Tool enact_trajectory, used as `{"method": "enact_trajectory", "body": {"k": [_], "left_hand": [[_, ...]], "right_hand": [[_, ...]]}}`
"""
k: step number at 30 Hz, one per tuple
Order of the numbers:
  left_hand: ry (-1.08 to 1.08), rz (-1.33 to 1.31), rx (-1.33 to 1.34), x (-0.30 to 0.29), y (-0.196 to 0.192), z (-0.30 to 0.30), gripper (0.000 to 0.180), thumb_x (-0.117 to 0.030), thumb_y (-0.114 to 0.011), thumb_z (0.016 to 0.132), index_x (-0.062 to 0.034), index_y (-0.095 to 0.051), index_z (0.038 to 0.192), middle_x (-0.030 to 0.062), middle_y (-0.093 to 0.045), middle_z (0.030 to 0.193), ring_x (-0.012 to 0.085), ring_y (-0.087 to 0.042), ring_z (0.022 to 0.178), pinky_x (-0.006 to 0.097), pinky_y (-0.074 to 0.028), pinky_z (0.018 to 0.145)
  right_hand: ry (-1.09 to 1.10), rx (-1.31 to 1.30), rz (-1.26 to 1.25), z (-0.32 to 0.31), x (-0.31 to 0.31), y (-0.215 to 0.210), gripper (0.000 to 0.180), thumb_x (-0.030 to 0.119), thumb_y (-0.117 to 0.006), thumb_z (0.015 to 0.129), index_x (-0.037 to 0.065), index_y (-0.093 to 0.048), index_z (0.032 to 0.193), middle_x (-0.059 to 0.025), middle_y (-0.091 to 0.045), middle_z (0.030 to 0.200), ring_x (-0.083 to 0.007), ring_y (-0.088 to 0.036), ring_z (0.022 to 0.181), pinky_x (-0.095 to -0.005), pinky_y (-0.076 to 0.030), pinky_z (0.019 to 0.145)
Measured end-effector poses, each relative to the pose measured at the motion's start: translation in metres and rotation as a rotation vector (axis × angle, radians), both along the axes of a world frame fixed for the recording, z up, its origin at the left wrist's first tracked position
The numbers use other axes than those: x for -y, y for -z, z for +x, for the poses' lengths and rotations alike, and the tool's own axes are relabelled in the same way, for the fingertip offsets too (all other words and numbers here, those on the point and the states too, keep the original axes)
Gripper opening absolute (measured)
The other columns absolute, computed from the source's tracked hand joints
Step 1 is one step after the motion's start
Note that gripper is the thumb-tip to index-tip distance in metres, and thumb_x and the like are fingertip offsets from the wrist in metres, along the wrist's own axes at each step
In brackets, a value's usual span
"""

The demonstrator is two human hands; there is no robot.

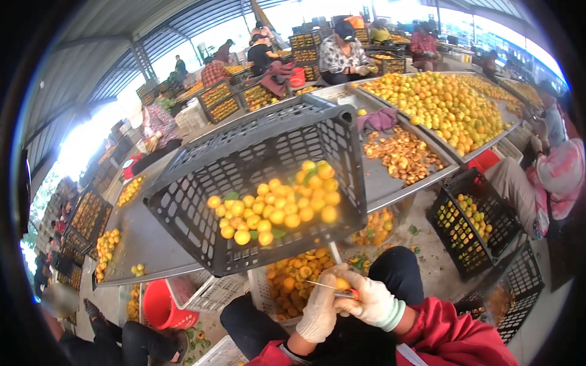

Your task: The person sits at a processing table in a large shed, peeling yellow mangoes one by one using a small knife. They hold the fruit in their left hand and use the knife in their right hand to remove the skin, placing the peeled fruit into a white basket below and discarding the peels onto the table.

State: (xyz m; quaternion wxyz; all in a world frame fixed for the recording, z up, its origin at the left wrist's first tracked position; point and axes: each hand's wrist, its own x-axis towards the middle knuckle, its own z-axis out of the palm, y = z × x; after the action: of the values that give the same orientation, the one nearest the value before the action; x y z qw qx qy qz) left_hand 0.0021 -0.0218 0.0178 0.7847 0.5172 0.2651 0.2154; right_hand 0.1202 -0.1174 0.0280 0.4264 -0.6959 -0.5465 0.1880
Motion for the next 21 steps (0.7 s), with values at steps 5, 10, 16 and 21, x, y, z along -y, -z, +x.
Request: {"method": "enact_trajectory", "body": {"k": [5,10,16,21], "left_hand": [[-0.179,0.857,0.065,0.002,-0.009,0.008,0.043,-0.026,-0.039,0.101,0.0022,-0.048,0.132,0.0145,-0.056,0.126,0.0296,-0.058,0.109,0.038,-0.045,0.096],[-0.308,1.061,-0.016,0.007,-0.010,0.008,0.040,-0.026,-0.044,0.099,0.0045,-0.055,0.122,0.0203,-0.062,0.119,0.0326,-0.063,0.107,0.039,-0.051,0.091],[-0.300,0.841,-0.059,0.014,-0.014,0.021,0.048,-0.031,-0.043,0.096,0.0061,-0.055,0.124,0.0255,-0.060,0.122,0.0382,-0.064,0.103,0.039,-0.054,0.085],[-0.292,1.113,-0.063,0.002,0.013,0.021,0.043,-0.026,-0.050,0.096,0.0026,-0.052,0.128,0.0210,-0.058,0.126,0.0348,-0.059,0.113,0.040,-0.048,0.097]], "right_hand": [[0.156,-0.287,0.309,-0.021,-0.002,0.023,0.048,0.027,-0.068,0.087,-0.001,-0.055,0.124,-0.0176,-0.068,0.094,-0.0266,-0.069,0.084,-0.0334,-0.054,0.074],[0.204,-0.518,0.367,-0.033,-0.012,0.054,0.042,0.024,-0.064,0.087,-0.001,-0.057,0.120,-0.0180,-0.068,0.094,-0.0287,-0.069,0.085,-0.0362,-0.054,0.076],[0.305,-0.462,0.241,-0.027,-0.007,0.033,0.032,0.025,-0.062,0.089,0.002,-0.061,0.111,-0.0174,-0.068,0.093,-0.0320,-0.068,0.085,-0.0382,-0.054,0.076],[0.349,-0.449,0.254,-0.023,-0.013,0.050,0.031,0.033,-0.062,0.090,0.006,-0.067,0.106,-0.0170,-0.069,0.093,-0.0306,-0.068,0.085,-0.0385,-0.054,0.075]]}}
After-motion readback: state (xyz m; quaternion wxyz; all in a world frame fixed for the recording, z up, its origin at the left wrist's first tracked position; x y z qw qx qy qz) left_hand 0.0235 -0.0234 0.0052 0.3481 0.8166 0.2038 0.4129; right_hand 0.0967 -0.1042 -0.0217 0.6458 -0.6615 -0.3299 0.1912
